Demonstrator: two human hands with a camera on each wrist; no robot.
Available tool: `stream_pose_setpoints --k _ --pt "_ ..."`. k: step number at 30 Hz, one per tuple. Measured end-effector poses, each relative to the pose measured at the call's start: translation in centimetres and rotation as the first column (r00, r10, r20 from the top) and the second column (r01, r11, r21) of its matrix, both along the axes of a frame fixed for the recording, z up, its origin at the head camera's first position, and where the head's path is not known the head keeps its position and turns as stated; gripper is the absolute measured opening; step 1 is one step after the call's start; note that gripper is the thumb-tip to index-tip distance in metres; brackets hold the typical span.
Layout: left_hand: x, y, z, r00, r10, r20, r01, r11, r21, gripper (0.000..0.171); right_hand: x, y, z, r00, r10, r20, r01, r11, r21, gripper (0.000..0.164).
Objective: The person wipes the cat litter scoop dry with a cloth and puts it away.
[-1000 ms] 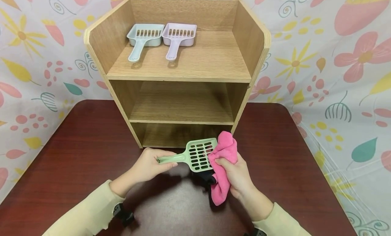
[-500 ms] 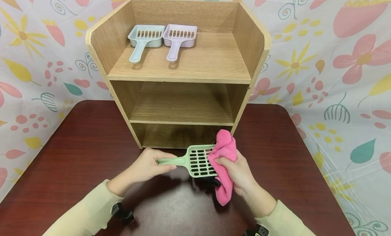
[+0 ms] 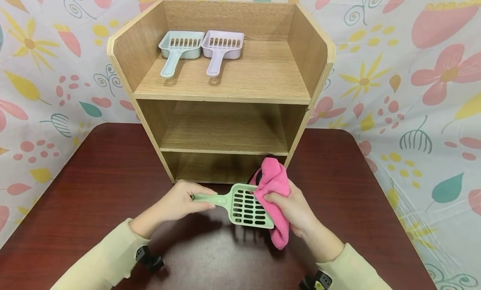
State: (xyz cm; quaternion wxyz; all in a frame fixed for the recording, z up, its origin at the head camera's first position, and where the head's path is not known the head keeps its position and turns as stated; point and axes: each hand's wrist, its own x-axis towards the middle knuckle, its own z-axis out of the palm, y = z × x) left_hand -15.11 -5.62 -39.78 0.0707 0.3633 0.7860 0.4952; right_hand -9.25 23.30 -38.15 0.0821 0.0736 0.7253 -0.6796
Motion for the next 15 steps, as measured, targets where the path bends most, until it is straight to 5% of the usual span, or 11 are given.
stream_pose_setpoints --k 9,15 --pt "-0.4 -0.6 -0.2 0.999 0.048 -0.012 -0.048 0.999 -0.019 0.022 0.7 1.0 1.9 0.991 0.1 -0.093 -0.074 0.966 0.246 0.039" --pt "-0.4 -0.5 -0.4 0.998 0.048 -0.03 -0.049 0.999 -0.023 0.023 1.3 1.2 2.6 0.941 0.192 -0.279 0.014 0.8 0.6 0.046"
